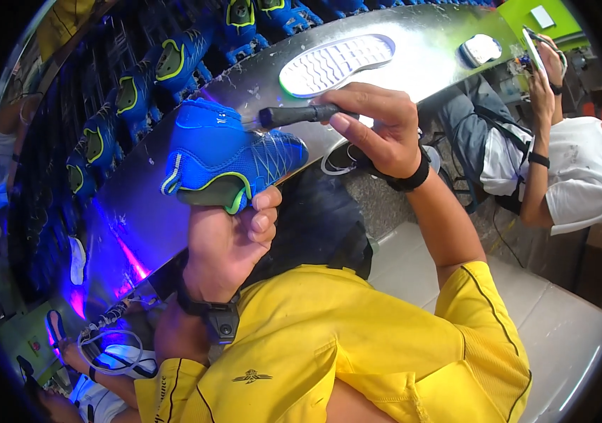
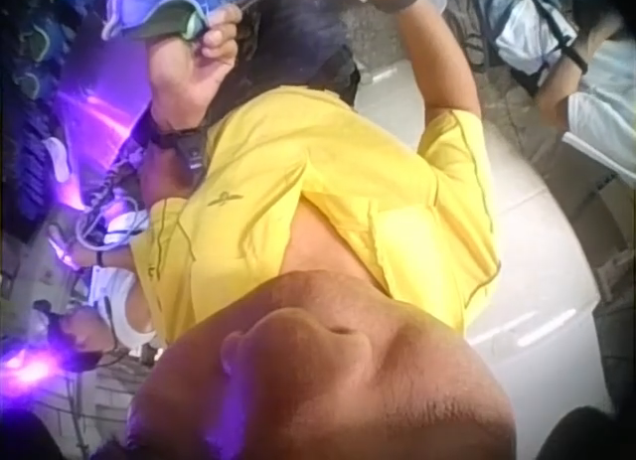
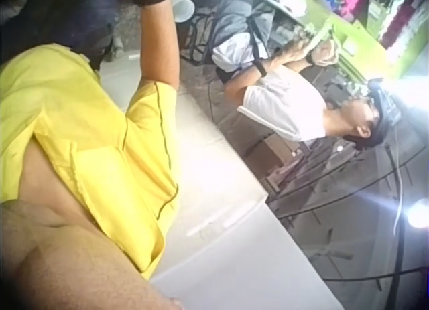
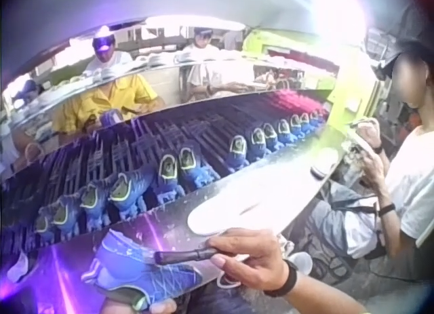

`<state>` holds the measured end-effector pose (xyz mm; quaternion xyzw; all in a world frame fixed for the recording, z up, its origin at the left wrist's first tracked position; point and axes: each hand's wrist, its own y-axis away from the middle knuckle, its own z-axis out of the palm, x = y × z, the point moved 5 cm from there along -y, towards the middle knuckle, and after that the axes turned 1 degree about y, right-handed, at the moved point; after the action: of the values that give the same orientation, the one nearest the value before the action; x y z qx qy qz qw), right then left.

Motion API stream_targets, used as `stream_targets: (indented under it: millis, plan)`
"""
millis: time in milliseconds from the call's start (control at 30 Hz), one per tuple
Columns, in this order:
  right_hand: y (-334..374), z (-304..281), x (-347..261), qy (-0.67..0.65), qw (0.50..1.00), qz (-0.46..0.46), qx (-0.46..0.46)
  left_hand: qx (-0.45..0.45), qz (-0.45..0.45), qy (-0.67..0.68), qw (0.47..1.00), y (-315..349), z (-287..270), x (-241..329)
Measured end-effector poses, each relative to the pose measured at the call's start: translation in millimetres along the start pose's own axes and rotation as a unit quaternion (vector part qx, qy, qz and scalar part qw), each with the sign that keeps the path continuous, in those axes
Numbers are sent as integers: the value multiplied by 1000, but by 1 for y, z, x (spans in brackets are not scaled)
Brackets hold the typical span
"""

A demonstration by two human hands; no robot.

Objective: Applying glue to the edges and seams of blue athletic shoes using a brush.

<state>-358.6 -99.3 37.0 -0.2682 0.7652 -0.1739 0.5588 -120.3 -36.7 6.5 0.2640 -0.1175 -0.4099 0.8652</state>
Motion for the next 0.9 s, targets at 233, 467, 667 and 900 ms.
stream_targets:
  millis: [233,467,667,900]
  plan:
    - [12,-33,8,1,991,116,58,-66,3,-67,996,-23,18,7]
    - [12,-46,-11,22,967,243,70,-144,63,-189,969,-72,70,49]
    - [35,-94,5,-51,925,301,228,-65,175,-517,835,-152,148,127]
    - [55,-94,6,-49,894,337,292,45,299,-860,410,-299,248,183]
